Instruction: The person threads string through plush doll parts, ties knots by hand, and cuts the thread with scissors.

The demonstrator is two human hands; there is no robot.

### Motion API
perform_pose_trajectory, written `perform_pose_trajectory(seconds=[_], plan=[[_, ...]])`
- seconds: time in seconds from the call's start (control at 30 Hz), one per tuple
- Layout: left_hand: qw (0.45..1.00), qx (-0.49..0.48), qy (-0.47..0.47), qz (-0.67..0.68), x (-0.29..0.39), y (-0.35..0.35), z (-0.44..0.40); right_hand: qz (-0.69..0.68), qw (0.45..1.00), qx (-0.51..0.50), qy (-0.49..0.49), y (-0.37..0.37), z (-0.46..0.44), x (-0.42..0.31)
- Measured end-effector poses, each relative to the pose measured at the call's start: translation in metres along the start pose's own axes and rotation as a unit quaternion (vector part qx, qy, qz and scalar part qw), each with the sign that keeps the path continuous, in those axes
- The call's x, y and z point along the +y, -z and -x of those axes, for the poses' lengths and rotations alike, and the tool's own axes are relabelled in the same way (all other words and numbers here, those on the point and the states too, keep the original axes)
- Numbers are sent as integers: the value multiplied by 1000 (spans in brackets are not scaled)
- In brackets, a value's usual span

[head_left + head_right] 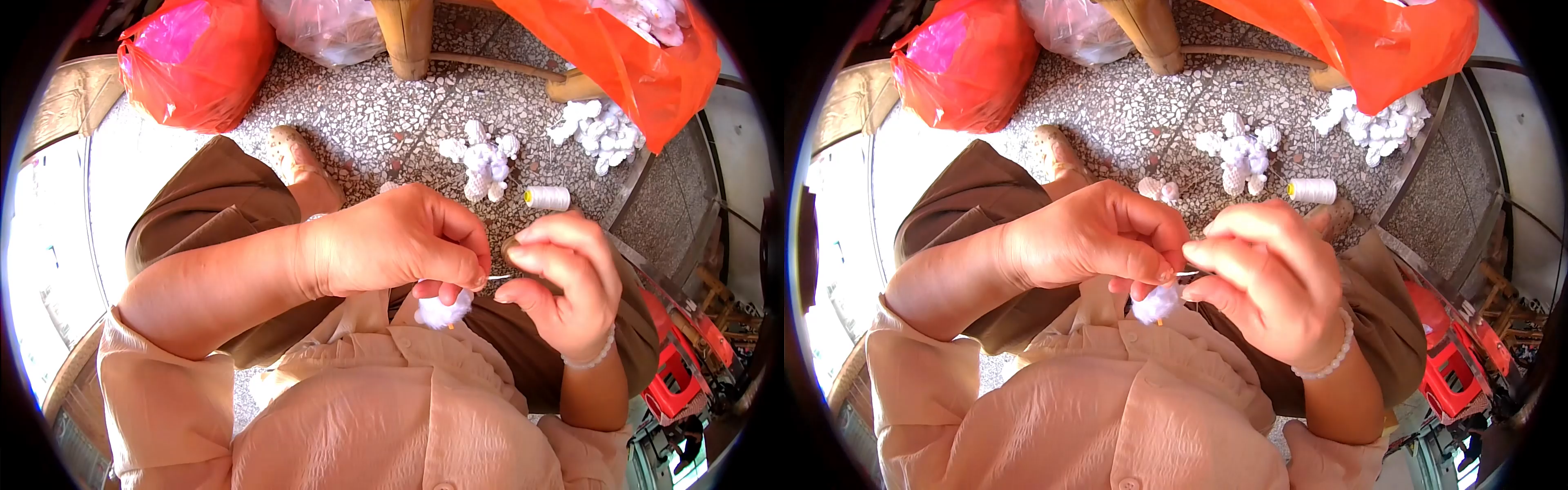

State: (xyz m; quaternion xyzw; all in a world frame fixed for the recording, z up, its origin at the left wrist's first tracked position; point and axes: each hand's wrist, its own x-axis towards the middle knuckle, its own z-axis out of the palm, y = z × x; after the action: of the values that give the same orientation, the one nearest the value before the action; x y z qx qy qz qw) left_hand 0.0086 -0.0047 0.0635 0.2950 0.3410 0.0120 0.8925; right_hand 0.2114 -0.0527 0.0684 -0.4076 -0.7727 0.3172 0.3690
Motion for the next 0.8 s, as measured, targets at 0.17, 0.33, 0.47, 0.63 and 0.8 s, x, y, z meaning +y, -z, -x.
perform_pose_trajectory(seconds=[0.17, 0.33, 0.47, 0.63, 0.8], plan=[[997, -20, 15, 76, -3, -1, -1, 62, 987, 30, 147, -8, 4, 7], [996, -61, 36, 52, -5, 4, -1, 8, 996, 13, 93, -8, 2, 4], [995, -70, 44, 48, -5, 3, -2, -27, 996, 8, 80, -10, 2, 4], [996, -67, 51, 40, -5, 3, -1, -24, 996, -5, 80, -10, 2, 3], [996, -65, 49, 25, -5, 3, -1, -31, 998, -30, 41, -8, 0, 2]])
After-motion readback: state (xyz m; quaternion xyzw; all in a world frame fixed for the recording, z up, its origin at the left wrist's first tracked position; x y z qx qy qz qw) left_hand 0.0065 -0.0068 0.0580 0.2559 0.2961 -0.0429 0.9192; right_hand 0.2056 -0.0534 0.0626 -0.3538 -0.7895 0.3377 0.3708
